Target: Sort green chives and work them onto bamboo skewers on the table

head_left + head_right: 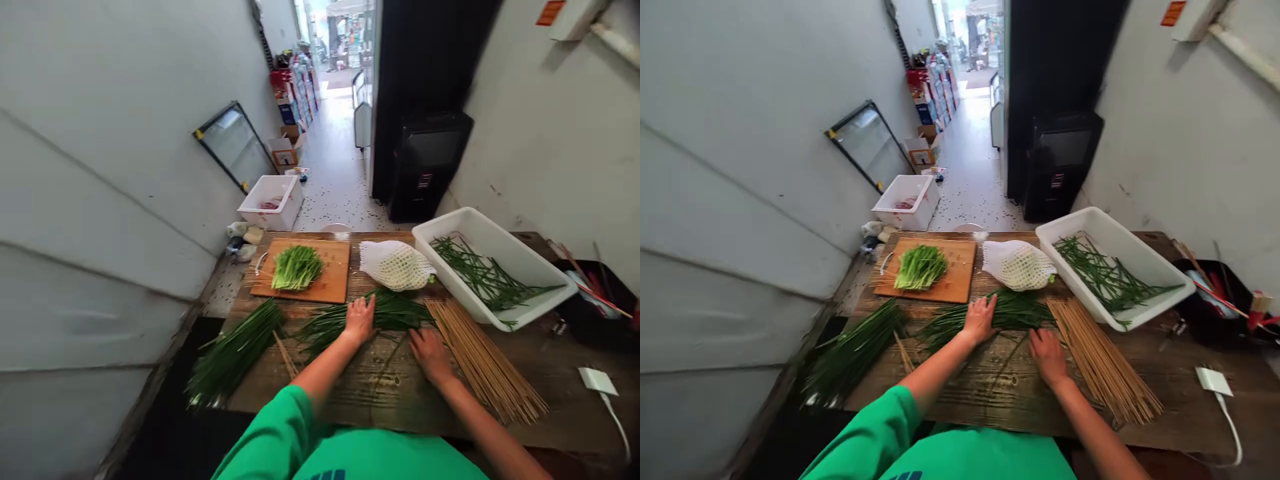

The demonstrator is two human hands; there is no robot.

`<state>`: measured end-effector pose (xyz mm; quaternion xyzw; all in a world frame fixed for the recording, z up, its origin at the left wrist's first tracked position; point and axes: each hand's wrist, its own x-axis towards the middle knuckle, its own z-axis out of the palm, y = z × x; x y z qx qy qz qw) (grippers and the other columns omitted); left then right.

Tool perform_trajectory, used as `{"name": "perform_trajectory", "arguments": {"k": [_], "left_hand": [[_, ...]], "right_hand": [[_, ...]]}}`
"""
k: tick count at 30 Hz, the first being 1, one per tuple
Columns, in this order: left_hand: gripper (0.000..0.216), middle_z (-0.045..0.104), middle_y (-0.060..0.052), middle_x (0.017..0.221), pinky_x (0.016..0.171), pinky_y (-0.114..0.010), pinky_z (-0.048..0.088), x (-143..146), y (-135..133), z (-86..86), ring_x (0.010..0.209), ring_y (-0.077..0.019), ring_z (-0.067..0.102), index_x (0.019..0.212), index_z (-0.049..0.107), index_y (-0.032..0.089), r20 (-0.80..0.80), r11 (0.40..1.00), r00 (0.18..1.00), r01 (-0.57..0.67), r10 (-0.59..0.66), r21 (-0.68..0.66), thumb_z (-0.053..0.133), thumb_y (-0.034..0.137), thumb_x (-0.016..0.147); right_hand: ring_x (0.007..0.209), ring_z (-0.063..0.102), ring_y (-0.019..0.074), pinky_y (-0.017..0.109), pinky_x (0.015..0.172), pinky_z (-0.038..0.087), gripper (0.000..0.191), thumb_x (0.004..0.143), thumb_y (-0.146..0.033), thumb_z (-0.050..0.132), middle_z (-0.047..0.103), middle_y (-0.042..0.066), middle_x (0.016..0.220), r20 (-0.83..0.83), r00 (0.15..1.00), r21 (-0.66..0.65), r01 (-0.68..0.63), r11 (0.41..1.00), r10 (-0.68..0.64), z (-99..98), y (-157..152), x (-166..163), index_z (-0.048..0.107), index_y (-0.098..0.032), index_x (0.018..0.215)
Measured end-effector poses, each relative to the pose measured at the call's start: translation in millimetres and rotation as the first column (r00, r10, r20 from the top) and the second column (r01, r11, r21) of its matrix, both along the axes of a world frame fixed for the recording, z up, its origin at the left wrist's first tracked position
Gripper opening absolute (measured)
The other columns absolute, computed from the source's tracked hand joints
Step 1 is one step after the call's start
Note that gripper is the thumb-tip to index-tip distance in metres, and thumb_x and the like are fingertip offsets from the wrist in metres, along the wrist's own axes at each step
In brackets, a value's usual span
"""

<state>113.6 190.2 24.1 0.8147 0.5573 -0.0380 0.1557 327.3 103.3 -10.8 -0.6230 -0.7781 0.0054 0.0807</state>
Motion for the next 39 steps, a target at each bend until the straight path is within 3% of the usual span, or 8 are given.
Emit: {"name": "perform_trajectory", "arguments": {"k": [5,8,11,15,21,28,34,39], "left_hand": [[0.116,0.018,-0.019,0.151,0.113,-0.051,0.009,-44.6,-27.0,29.0,0.140,-0.0338,0.013,0.147,0.013,0.019,0.061,0.996,0.997,0.035,-0.040,0.082,0.068,0.065,0.057],[0.114,0.011,-0.018,0.153,0.114,-0.046,0.009,-118.5,-47.2,45.3,0.142,-0.0314,0.006,0.148,0.010,0.012,0.110,0.975,0.987,-0.137,0.119,0.174,0.059,0.070,0.063],[0.118,0.012,-0.024,0.151,0.114,-0.047,0.008,-203.1,-47.4,49.8,0.141,-0.0349,0.004,0.146,0.013,0.003,0.067,0.902,0.919,-0.394,0.388,0.174,0.056,0.073,0.062],[0.124,0.015,-0.025,0.150,0.113,-0.048,0.004,-276.6,-32.8,35.0,0.141,-0.0351,0.008,0.145,0.011,0.002,-0.023,0.871,0.872,-0.486,0.488,0.074,0.064,0.069,0.055],[0.114,0.028,-0.025,0.146,0.112,-0.045,0.014,-288.7,-36.8,8.4,0.137,-0.0331,0.023,0.144,0.014,0.004,-0.023,0.846,0.845,-0.533,0.534,0.027,0.071,0.053,0.059],[0.091,0.036,-0.022,0.141,0.111,-0.040,0.022,-300.3,-40.8,2.6,0.134,-0.0301,0.031,0.142,0.020,0.005,-0.045,0.860,0.860,-0.506,0.509,0.061,0.067,0.034,0.069],[0.082,0.037,-0.021,0.140,0.111,-0.041,0.023,-310.8,-53.2,-8.1,0.131,-0.0316,0.032,0.139,0.028,0.004,0.023,0.872,0.878,-0.479,0.479,0.100,0.061,0.033,0.070],[0.086,0.033,-0.020,0.144,0.112,-0.044,0.019,-306.9,-56.1,-8.2,0.134,-0.0300,0.028,0.142,0.022,0.006,0.059,0.882,0.884,-0.467,0.464,0.064,0.060,0.033,0.070]], "right_hand": [[0.083,0.061,0.0282,0.041,0.072,0.050,0.035,0.089,-0.038,0.039,0.064,0.014,0.093,-0.163,0.983,0.016,0.087,0.996,-0.083,-7.6,-53.1,25.3,0.066,-0.019,0.101],[0.073,0.064,0.0304,0.043,0.063,0.053,0.043,0.086,-0.052,0.037,0.065,0.014,0.079,-0.278,0.941,0.038,0.210,0.977,-0.191,-15.3,-105.2,34.4,0.069,-0.023,0.089],[0.072,0.066,0.0309,0.044,0.060,0.055,0.042,0.083,-0.057,0.040,0.067,0.012,0.081,-0.337,0.914,-0.008,0.235,0.972,-0.224,-13.4,-138.8,28.7,0.070,-0.028,0.085],[0.076,0.067,0.0305,0.042,0.062,0.057,0.042,0.083,-0.058,0.041,0.069,0.012,0.081,-0.389,0.904,-0.074,0.158,0.985,-0.175,10.1,-125.4,-6.8,0.071,-0.029,0.083],[0.079,0.066,0.0224,0.033,0.065,0.056,0.032,0.091,-0.042,0.042,0.068,0.010,0.088,-0.521,0.843,-0.102,-0.216,0.971,0.133,51.2,-53.4,-77.6,0.067,-0.024,0.101],[0.093,0.064,0.0223,0.036,0.082,0.052,0.030,0.084,-0.033,0.053,0.068,0.012,0.102,-0.640,0.732,-0.307,-0.520,0.797,0.231,54.2,12.9,-182.9,0.064,-0.018,0.108],[0.100,0.062,0.0226,0.034,0.088,0.047,0.041,0.079,-0.025,0.058,0.065,0.013,0.113,-0.617,0.785,-0.470,-0.428,0.772,0.060,38.3,44.1,-298.1,0.058,-0.015,0.119],[0.092,0.064,0.0220,0.030,0.079,0.047,0.039,0.079,-0.022,0.057,0.069,0.011,0.101,-0.551,0.831,-0.553,-0.295,0.779,-0.077,20.0,52.2,-341.6,0.060,-0.015,0.117]]}}
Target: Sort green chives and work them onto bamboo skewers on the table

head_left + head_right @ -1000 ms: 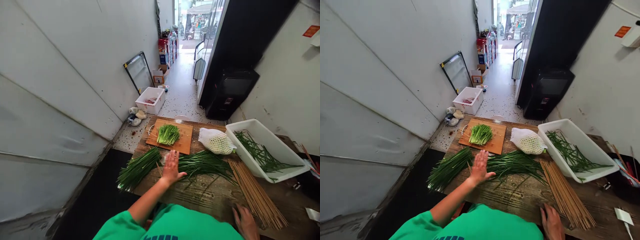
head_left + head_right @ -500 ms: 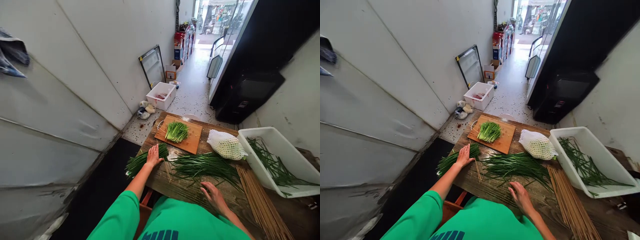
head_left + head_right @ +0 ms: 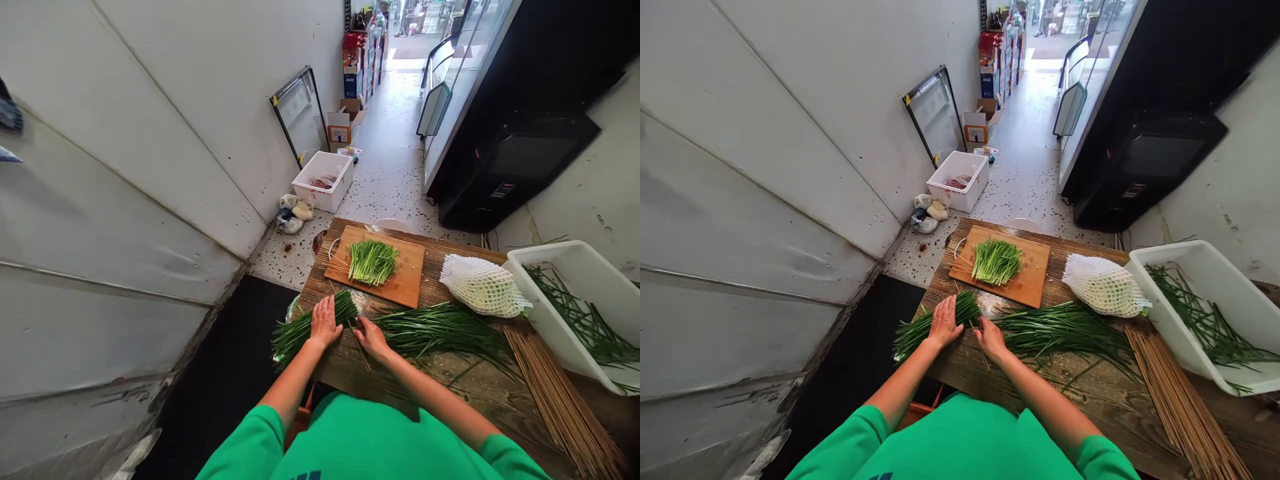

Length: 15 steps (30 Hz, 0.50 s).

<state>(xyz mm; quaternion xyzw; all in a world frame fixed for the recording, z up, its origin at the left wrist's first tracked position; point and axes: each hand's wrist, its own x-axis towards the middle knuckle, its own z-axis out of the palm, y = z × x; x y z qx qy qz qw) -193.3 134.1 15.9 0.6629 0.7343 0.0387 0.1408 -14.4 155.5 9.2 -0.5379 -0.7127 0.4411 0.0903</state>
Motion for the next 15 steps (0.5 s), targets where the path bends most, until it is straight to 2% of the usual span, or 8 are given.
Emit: {"name": "perform_trajectory", "arguments": {"k": [4,7,12,15], "left_hand": [[0.093,0.031,-0.019,0.145,0.113,-0.045,0.016,-2.2,1.0,5.7,0.136,-0.0293,0.026,0.146,0.013,0.009,0.015,0.999,0.999,0.036,-0.036,0.011,0.061,0.035,0.070],[0.098,0.032,-0.019,0.145,0.112,-0.046,0.019,-9.3,-3.0,10.0,0.136,-0.0298,0.027,0.146,0.012,0.010,0.026,0.999,0.999,0.044,-0.044,0.019,0.064,0.039,0.069],[0.105,0.032,-0.018,0.145,0.111,-0.045,0.020,-23.2,-17.4,13.7,0.135,-0.0299,0.027,0.146,0.014,0.013,0.015,0.996,0.997,0.076,-0.077,0.046,0.070,0.047,0.064],[0.111,0.031,-0.018,0.145,0.111,-0.047,0.016,-30.6,-25.4,11.1,0.135,-0.0311,0.026,0.147,0.012,0.014,-0.029,0.997,0.999,0.046,-0.044,0.069,0.073,0.048,0.060]], "right_hand": [[0.075,0.065,0.0191,0.026,0.067,0.047,0.022,0.079,-0.021,0.054,0.072,0.006,0.082,0.017,0.998,-0.036,0.054,0.998,-0.054,-7.0,6.6,-10.5,0.070,-0.016,0.093],[0.076,0.064,0.0187,0.026,0.068,0.047,0.021,0.080,-0.022,0.051,0.071,0.005,0.080,-0.004,0.997,0.002,0.079,0.997,-0.079,-6.6,5.9,-13.7,0.071,-0.018,0.082],[0.083,0.063,0.0205,0.030,0.076,0.048,0.029,0.085,-0.029,0.044,0.069,0.008,0.089,-0.040,0.985,0.116,0.172,0.978,-0.169,-2.0,-1.9,-16.1,0.070,-0.017,0.090],[0.083,0.064,0.0191,0.029,0.076,0.049,0.032,0.088,-0.031,0.040,0.068,0.008,0.089,-0.075,0.979,0.175,0.199,0.964,-0.188,-0.2,-5.8,-16.5,0.069,-0.018,0.094]]}}
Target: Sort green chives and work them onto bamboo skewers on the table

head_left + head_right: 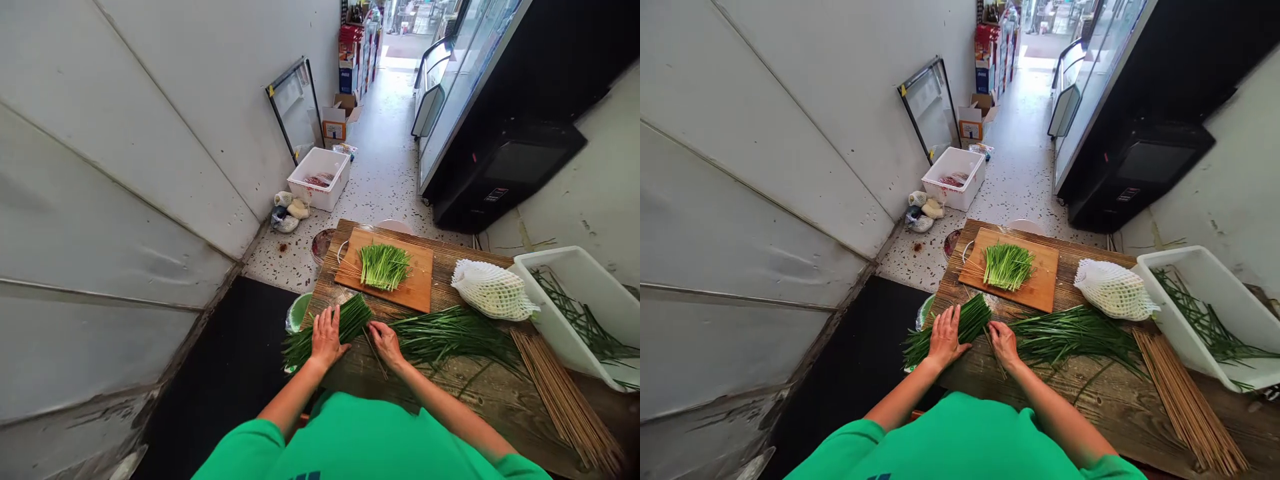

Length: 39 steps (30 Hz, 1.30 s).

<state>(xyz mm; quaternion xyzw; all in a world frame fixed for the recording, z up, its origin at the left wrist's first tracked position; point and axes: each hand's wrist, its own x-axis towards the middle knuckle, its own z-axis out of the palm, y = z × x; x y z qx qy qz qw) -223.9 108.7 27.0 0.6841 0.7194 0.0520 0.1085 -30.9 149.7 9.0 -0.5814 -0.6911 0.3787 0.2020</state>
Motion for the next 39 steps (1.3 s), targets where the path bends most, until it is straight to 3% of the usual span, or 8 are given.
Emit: {"name": "perform_trajectory", "arguments": {"k": [7,11,16,21,25,29,35,39], "left_hand": [[0.108,0.049,-0.017,0.127,0.098,-0.040,0.031,-13.7,-3.6,-11.5,0.118,-0.0302,0.042,0.147,0.012,0.011,0.021,0.998,0.998,-0.051,0.052,-0.043,0.071,0.044,0.063],[0.099,0.055,-0.015,0.114,0.088,-0.037,0.036,-17.9,2.8,-16.1,0.104,-0.0274,0.048,0.145,0.018,0.010,-0.018,0.998,1.000,-0.004,0.002,-0.066,0.069,0.041,0.067],[0.090,0.055,-0.014,0.114,0.087,-0.036,0.036,-20.5,10.5,-17.6,0.104,-0.0271,0.047,0.145,0.019,0.015,-0.033,0.994,0.995,0.091,-0.093,-0.058,0.066,0.037,0.071],[0.088,0.055,-0.014,0.114,0.086,-0.037,0.038,-12.3,14.0,-10.5,0.105,-0.0275,0.048,0.144,0.019,0.012,-0.043,0.995,0.997,0.066,-0.069,-0.070,0.064,0.035,0.072],[0.089,0.057,-0.014,0.109,0.085,-0.037,0.039,-3.7,12.6,-9.3,0.103,-0.0278,0.049,0.144,0.019,0.010,-0.053,0.997,0.998,0.026,-0.030,-0.069,0.064,0.036,0.072],[0.085,0.057,-0.013,0.109,0.085,-0.036,0.039,-2.0,7.1,-14.4,0.101,-0.0273,0.050,0.144,0.019,0.011,-0.069,0.999,0.998,0.014,-0.017,-0.042,0.062,0.036,0.074],[0.083,0.057,-0.013,0.110,0.087,-0.036,0.041,-11.2,6.9,-21.9,0.102,-0.0261,0.051,0.144,0.019,0.012,-0.064,0.997,0.996,0.069,-0.070,-0.018,0.061,0.032,0.076],[0.082,0.057,-0.013,0.112,0.088,-0.037,0.042,-17.2,13.0,-25.2,0.101,-0.0260,0.051,0.144,0.017,0.013,-0.030,0.989,0.989,0.144,-0.145,-0.037,0.059,0.032,0.077]], "right_hand": [[0.079,0.064,0.0193,0.032,0.073,0.053,0.031,0.089,-0.034,0.042,0.067,0.008,0.086,0.032,0.999,0.120,-0.020,0.993,0.016,-4.9,-25.0,6.0,0.068,-0.018,0.096],[0.099,0.060,0.0218,0.038,0.090,0.048,0.034,0.091,-0.031,0.038,0.066,0.012,0.102,0.084,0.996,0.186,-0.015,0.982,-0.001,-2.5,-32.2,25.3,0.065,-0.016,0.106],[0.115,0.051,0.0213,0.039,0.103,0.039,0.035,0.091,-0.026,0.038,0.060,0.012,0.120,0.216,0.974,0.268,-0.121,0.956,0.062,15.2,-6.8,65.5,0.060,-0.016,0.117],[0.118,0.049,0.0240,0.044,0.104,0.035,0.043,0.088,-0.031,0.044,0.058,0.014,0.123,0.277,0.960,0.236,-0.116,0.965,0.048,21.7,15.1,115.1,0.053,-0.015,0.127],[0.135,0.027,0.0306,0.045,0.110,0.021,0.090,0.064,-0.045,0.068,0.031,0.017,0.147,0.484,0.794,0.014,-0.427,0.904,0.368,16.4,17.2,147.0,0.036,-0.011,0.141],[0.140,0.013,0.0271,0.042,0.112,0.008,0.092,0.063,-0.028,0.065,0.016,0.014,0.153,0.552,0.669,-0.018,-0.587,0.810,0.497,8.9,23.9,151.0,0.026,-0.016,0.146],[0.129,0.033,0.0338,0.044,0.108,0.014,0.095,0.053,-0.033,0.074,0.038,0.019,0.142,0.590,0.624,-0.063,-0.598,0.799,0.512,1.8,30.3,145.1,0.038,-0.014,0.139],[0.104,0.050,0.0261,0.037,0.099,0.027,0.041,0.071,-0.030,0.065,0.061,0.012,0.104,0.604,0.604,0.008,-0.657,0.754,0.520,7.4,22.0,157.6,0.059,-0.017,0.109]]}}
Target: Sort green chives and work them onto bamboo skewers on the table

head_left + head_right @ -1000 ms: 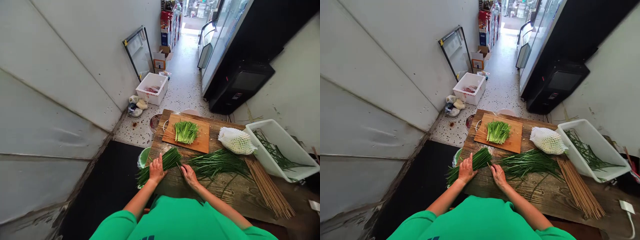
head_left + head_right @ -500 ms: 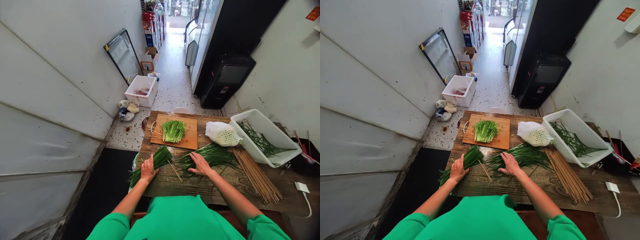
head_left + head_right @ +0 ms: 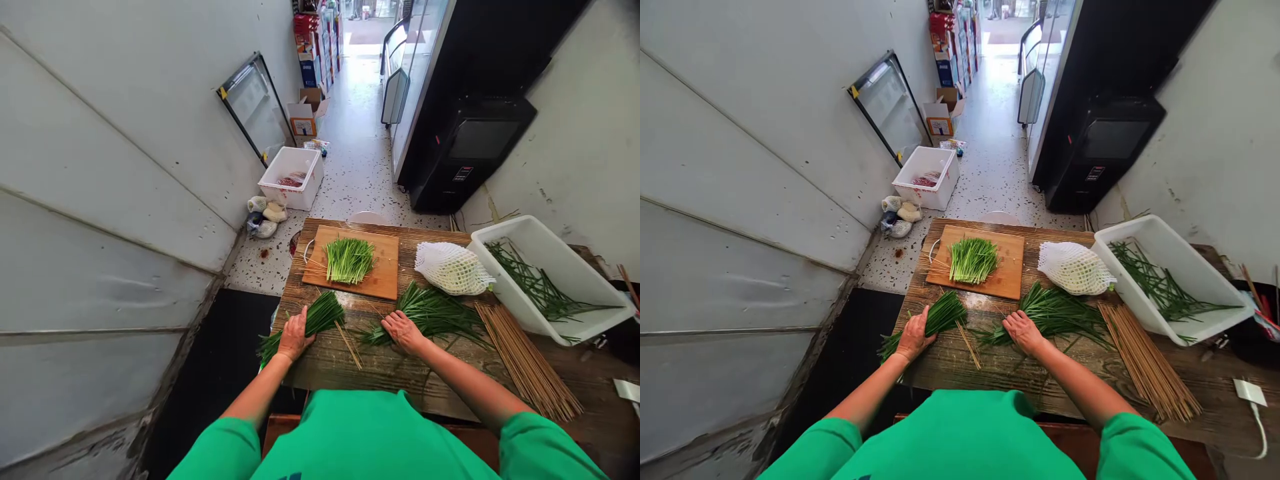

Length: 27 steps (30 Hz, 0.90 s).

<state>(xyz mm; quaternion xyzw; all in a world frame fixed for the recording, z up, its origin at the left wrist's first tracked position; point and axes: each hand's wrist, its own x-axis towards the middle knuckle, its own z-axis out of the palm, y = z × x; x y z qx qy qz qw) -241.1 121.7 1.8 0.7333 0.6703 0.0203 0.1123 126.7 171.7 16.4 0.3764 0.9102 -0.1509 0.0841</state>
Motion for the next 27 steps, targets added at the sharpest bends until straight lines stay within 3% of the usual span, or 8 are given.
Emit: {"name": "perform_trajectory", "arguments": {"k": [2,5,11,14,17,20,23,27], "left_hand": [[0.081,0.057,-0.013,0.111,0.088,-0.038,0.042,0.3,3.5,-1.2,0.101,-0.0263,0.051,0.144,0.017,0.012,0.002,1.000,1.000,0.005,-0.005,-0.015,0.058,0.032,0.077],[0.081,0.057,-0.014,0.111,0.088,-0.037,0.042,3.0,9.0,-0.9,0.103,-0.0265,0.051,0.144,0.019,0.011,-0.002,1.000,1.000,-0.009,0.009,-0.024,0.058,0.033,0.076],[0.091,0.057,-0.014,0.114,0.096,-0.041,0.034,4.2,22.0,13.7,0.107,-0.0277,0.050,0.145,0.018,0.013,-0.028,0.998,0.999,-0.031,0.030,-0.060,0.062,0.045,0.073],[0.103,0.055,-0.015,0.122,0.107,-0.049,0.017,5.6,23.8,25.1,0.115,-0.0294,0.047,0.146,0.014,0.015,-0.013,0.997,0.998,-0.064,0.063,-0.048,0.064,0.057,0.066],[0.106,0.051,-0.017,0.130,0.108,-0.051,0.012,1.2,10.4,35.0,0.123,-0.0303,0.042,0.147,0.012,0.016,0.027,0.981,0.981,-0.194,0.194,-0.008,0.061,0.062,0.066],[0.087,0.044,-0.019,0.138,0.106,-0.047,0.024,-16.0,-32.0,42.4,0.129,-0.0282,0.039,0.146,0.013,0.013,0.055,0.897,0.902,-0.432,0.429,0.094,0.048,0.057,0.080],[0.063,0.045,-0.018,0.137,0.102,-0.044,0.032,-32.4,-109.6,47.2,0.126,-0.0255,0.043,0.144,0.021,0.013,0.033,0.802,0.811,-0.583,0.585,0.128,0.035,0.043,0.091],[0.045,0.058,-0.012,0.124,0.093,-0.038,0.044,-21.4,-227.4,50.9,0.113,-0.0226,0.055,0.134,0.043,0.019,-0.178,0.727,0.744,-0.668,0.645,-0.158,0.040,0.033,0.091]], "right_hand": [[0.092,0.053,0.0229,0.034,0.092,0.031,0.017,0.083,-0.021,0.050,0.062,0.010,0.089,0.003,1.000,0.013,-0.006,1.000,0.006,2.9,-4.4,9.1,0.062,-0.018,0.095],[0.085,0.053,0.0225,0.034,0.086,0.033,0.024,0.089,-0.014,0.039,0.061,0.010,0.083,0.011,1.000,0.030,0.004,1.000,-0.004,4.6,-8.4,20.5,0.062,-0.019,0.086],[0.088,0.055,0.0238,0.037,0.089,0.032,0.023,0.087,-0.013,0.041,0.063,0.011,0.085,0.033,0.998,0.047,0.052,0.998,-0.054,5.7,-11.5,24.4,0.063,-0.019,0.088],[0.102,0.055,0.0244,0.041,0.100,0.027,0.028,0.086,-0.013,0.042,0.065,0.012,0.103,0.030,0.999,0.042,0.038,0.998,-0.039,12.5,-12.9,23.5,0.064,-0.020,0.102],[0.128,0.038,0.0281,0.047,0.108,0.017,0.045,0.082,-0.022,0.050,0.048,0.010,0.137,-0.037,0.999,0.047,-0.006,0.999,0.008,23.7,-16.5,21.6,0.053,-0.025,0.127],[0.133,0.031,0.0320,0.053,0.107,0.021,0.061,0.076,-0.041,0.059,0.041,0.009,0.143,-0.147,0.989,0.029,-0.016,0.999,0.020,30.3,-26.4,15.7,0.047,-0.026,0.134],[0.118,0.052,0.0269,0.045,0.099,0.039,0.042,0.085,-0.039,0.048,0.055,0.011,0.130,-0.302,0.953,-0.093,-0.020,0.995,-0.009,24.1,-44.4,6.1,0.057,-0.025,0.125],[0.096,0.065,0.0247,0.036,0.082,0.053,0.031,0.087,-0.038,0.043,0.067,0.009,0.109,-0.396,0.918,-0.320,-0.115,0.940,-0.022,4.7,-69.3,-13.6,0.069,-0.030,0.103]]}}
